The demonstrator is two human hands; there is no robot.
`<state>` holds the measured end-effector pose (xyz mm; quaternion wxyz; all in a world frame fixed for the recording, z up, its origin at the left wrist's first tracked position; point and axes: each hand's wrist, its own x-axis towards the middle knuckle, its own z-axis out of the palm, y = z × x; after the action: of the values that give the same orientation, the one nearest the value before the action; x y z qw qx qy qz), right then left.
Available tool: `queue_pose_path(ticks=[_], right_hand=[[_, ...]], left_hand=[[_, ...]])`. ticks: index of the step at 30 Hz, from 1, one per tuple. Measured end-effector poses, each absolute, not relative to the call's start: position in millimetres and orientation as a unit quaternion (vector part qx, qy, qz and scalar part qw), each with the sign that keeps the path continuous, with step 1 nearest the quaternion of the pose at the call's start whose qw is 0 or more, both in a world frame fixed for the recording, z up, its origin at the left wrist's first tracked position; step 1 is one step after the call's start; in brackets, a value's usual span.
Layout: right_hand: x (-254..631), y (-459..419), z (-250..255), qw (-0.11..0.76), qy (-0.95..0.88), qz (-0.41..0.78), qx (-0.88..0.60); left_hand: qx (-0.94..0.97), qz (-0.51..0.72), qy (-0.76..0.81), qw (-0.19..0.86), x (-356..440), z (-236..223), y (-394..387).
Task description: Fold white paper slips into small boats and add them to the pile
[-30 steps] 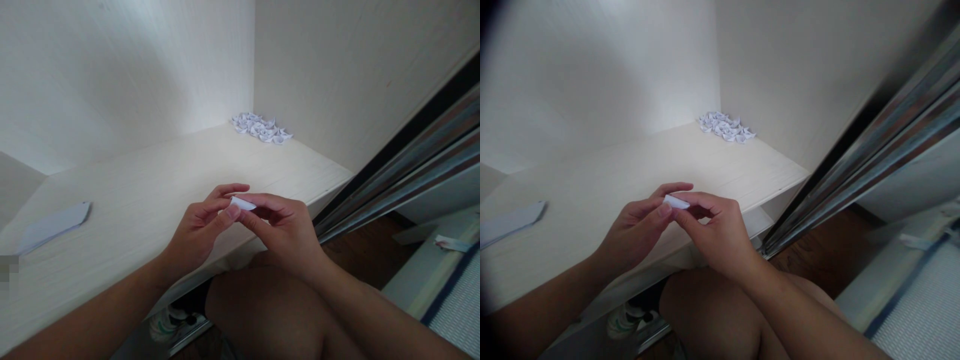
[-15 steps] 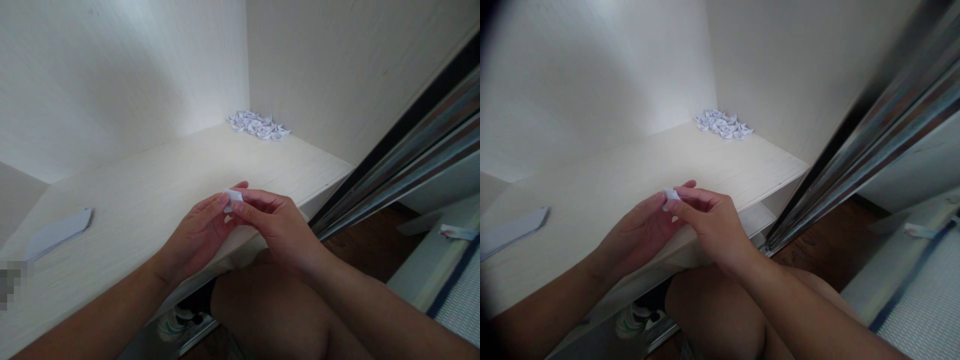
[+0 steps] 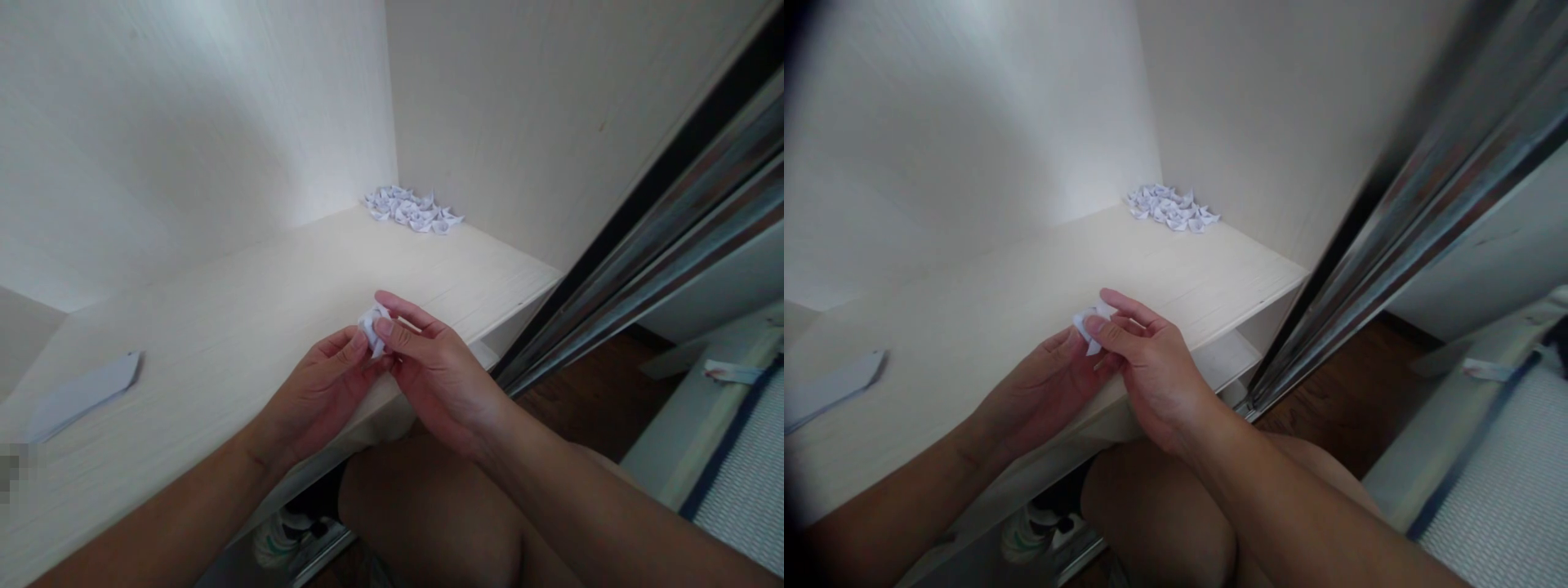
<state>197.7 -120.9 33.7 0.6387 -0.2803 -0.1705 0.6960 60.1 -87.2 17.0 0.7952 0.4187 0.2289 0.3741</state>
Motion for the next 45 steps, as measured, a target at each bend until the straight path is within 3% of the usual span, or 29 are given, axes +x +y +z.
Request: queue_pose_path(ticks=[30, 45], right_hand=[[213.1, -127.9, 42.6, 0.558, -0.272, 0.758, -0.202], [224.1, -127.1, 39.7, 0.555, -0.296, 0.727, -0.276]], left_hand=[[0.418, 0.331, 0.196, 0.823, 57.8, 26.1, -91.5], [0.415, 0.357, 0.19, 0.815, 56.9, 25.8, -88.9]])
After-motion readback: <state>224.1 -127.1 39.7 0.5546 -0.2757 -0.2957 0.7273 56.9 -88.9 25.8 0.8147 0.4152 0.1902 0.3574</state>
